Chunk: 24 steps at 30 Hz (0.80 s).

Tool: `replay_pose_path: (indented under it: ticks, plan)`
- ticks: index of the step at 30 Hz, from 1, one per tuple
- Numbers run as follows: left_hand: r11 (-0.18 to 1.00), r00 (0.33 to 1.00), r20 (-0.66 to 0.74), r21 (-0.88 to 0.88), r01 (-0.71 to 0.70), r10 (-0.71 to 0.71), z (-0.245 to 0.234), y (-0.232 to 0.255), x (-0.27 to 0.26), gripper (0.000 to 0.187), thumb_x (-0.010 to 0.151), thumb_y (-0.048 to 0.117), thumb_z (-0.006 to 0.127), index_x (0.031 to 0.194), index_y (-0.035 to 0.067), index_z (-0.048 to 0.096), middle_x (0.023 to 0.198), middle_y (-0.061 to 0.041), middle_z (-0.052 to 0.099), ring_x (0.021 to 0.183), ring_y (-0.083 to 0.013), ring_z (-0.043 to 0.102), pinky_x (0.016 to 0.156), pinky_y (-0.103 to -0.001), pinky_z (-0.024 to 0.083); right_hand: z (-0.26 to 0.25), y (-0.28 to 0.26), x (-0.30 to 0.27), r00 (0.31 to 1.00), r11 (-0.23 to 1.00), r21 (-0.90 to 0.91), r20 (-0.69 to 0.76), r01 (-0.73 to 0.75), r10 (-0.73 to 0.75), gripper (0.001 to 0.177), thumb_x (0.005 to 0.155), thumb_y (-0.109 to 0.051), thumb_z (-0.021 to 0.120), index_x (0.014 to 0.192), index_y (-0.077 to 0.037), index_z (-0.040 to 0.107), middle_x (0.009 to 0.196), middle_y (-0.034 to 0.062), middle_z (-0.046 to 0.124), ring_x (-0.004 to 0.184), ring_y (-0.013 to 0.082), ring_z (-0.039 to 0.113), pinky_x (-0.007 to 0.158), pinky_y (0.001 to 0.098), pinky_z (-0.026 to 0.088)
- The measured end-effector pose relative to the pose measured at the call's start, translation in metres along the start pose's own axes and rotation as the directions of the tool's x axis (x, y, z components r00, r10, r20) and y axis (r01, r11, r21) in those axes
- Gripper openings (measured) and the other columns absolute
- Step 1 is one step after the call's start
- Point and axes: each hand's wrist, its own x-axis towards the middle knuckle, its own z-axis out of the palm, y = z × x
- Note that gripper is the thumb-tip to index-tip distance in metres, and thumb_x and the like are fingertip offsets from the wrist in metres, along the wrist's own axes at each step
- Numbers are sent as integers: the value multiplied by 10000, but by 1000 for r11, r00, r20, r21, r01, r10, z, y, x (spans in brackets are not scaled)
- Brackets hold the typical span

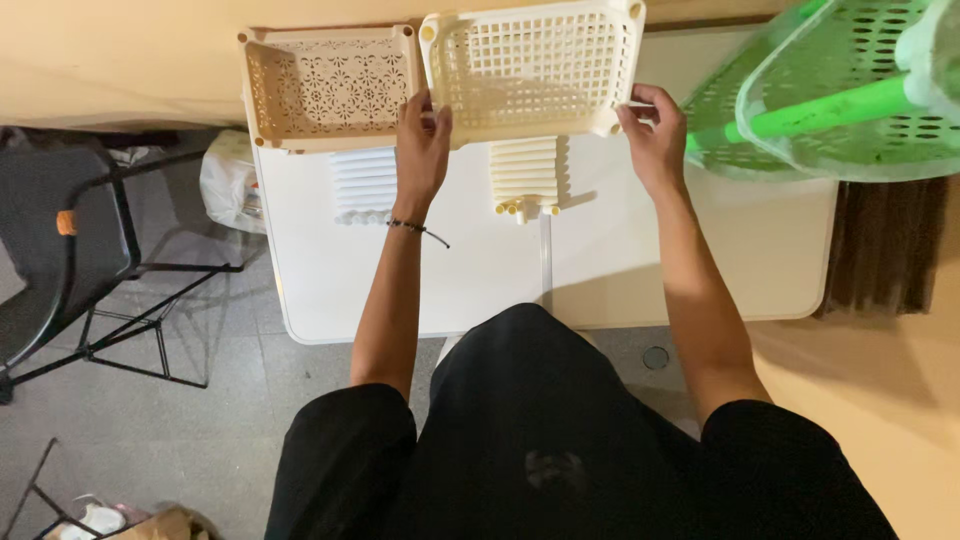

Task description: The person assembles a small plastic basket by inserting white plastic rods into the side panels and connecting them to form a frame. The person handles multiple basket components and rods, aligning and inserting them by hand to build the structure.

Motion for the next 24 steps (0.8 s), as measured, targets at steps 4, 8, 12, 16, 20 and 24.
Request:
replay_pose_path:
  ticks: [4, 8, 12, 16, 20, 24]
  plan:
    - [984, 1000, 12, -176, -26, 28, -21, 7, -32, 422, 1089, 260, 561, 1414, -5, 514, 1161, -137, 691, 1041, -186, 670, 937, -331, 558, -1, -10, -34, 993, 972, 205, -20, 118, -116, 225, 1009, 46, 705, 1216, 31, 616, 1206, 81, 669, 1100, 134, 666, 947, 287, 594]
    - [958, 998, -10, -280, -62, 62, -22, -6, -47, 508, 1068, 227, 583, 1491, -25, 458, 1235, -157, 670, 1134, -226, 632, 1012, -365, 517, 0, -25, -69, 988, 952, 264, -22, 153, -153, 248, 971, 104, 702, 1199, 32, 633, 1270, 88, 656, 1121, 150, 654, 946, 289, 571]
    - [879, 999, 32, -476, -23, 43, -17, -30, -51, 539, 1070, 269, 519, 1518, -15, 424, 1449, -158, 557, 1360, -262, 524, 1150, -420, 427, -5, -37, -110, 967, 947, 205, 1, 248, -254, 257, 932, 135, 740, 1155, 25, 672, 1268, 103, 645, 1139, 174, 658, 989, 309, 581]
    - [658, 997, 71, -752, 40, 20, -7, -51, -54, 572, 1092, 336, 453, 1544, -5, 376, 1566, -180, 455, 1494, -311, 421, 1249, -487, 353, -1, -39, -151, 949, 949, 6, -16, 314, -314, 251, 870, 146, 802, 1064, 9, 719, 1238, 128, 667, 1123, 205, 662, 936, 313, 575]
    - [596, 994, 99, -801, 54, 44, 0, -58, -60, 632, 1073, 367, 445, 1576, 8, 313, 1593, -152, 408, 1499, -307, 393, 1250, -488, 337, 4, -39, -181, 944, 947, 0, -76, 322, -321, 262, 859, 136, 807, 1063, -7, 726, 1221, 118, 669, 1086, 188, 677, 903, 305, 573]
    - [619, 990, 130, -783, 67, 57, -3, -46, -59, 667, 1083, 430, 426, 1575, -10, 333, 1587, -178, 433, 1484, -330, 426, 1237, -500, 374, 9, -56, -198, 930, 935, -28, -95, 353, -354, 242, 861, 103, 817, 1053, -11, 725, 1185, 107, 654, 1129, 203, 662, 939, 333, 574]
